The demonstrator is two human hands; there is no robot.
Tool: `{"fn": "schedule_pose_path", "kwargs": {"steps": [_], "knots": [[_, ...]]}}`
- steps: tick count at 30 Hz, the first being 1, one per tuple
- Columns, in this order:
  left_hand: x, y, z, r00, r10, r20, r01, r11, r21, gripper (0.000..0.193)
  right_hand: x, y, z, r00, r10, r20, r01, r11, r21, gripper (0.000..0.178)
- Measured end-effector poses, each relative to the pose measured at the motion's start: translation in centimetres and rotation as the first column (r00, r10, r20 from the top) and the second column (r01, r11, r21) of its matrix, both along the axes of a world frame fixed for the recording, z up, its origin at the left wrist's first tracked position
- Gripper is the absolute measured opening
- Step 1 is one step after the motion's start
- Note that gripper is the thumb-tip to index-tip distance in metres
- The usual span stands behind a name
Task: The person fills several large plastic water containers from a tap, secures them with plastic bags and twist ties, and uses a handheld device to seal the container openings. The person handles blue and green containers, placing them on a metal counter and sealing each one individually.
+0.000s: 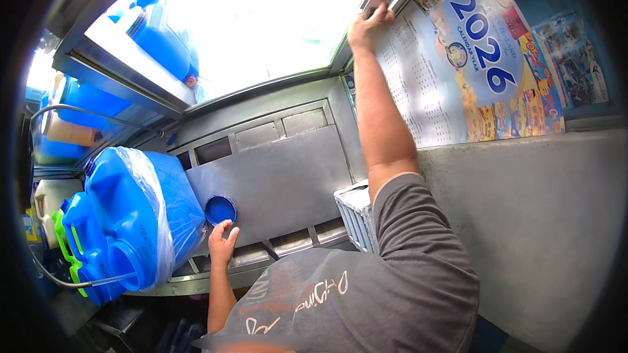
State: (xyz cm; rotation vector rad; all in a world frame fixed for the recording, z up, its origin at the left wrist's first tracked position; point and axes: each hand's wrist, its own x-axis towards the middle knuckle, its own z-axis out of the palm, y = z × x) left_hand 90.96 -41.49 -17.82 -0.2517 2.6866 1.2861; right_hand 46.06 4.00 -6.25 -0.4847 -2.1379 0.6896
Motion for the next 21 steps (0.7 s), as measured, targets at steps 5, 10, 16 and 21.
{"fn": "schedule_pose_path", "kwargs": {"steps": [5, 10, 16, 21], "knots": [[-7.8, 0.1, -0.8, 0.984, 0.025, -0.174, -0.027, 1.0, -0.006, 0.044, -2.8, -1.1, -1.1, 0.871, 0.221, -0.439, -0.44, 0.748, -0.497, 0.06], [-17.5, -2.1, -0.7, 0.821, 0.362, -0.442, -0.313, 0.932, 0.181, 0.065, -2.2, 1.7, 0.9, 0.868, 0.236, -0.436, -0.46, 0.71, -0.533, 0.047], [-27.0, -6.8, -3.1, 0.817, 0.426, -0.39, -0.509, 0.85, -0.138, 0.089, -0.3, 0.4, 1.5, 0.911, 0.298, -0.284, -0.406, 0.766, -0.498, 0.042], [-29.4, -6.8, -8.2, 0.979, 0.201, -0.04, -0.199, 0.888, -0.415, 0.1, 0.2, -1.8, 0.0, 0.864, 0.419, -0.277, -0.5, 0.776, -0.385, 0.025]]}}
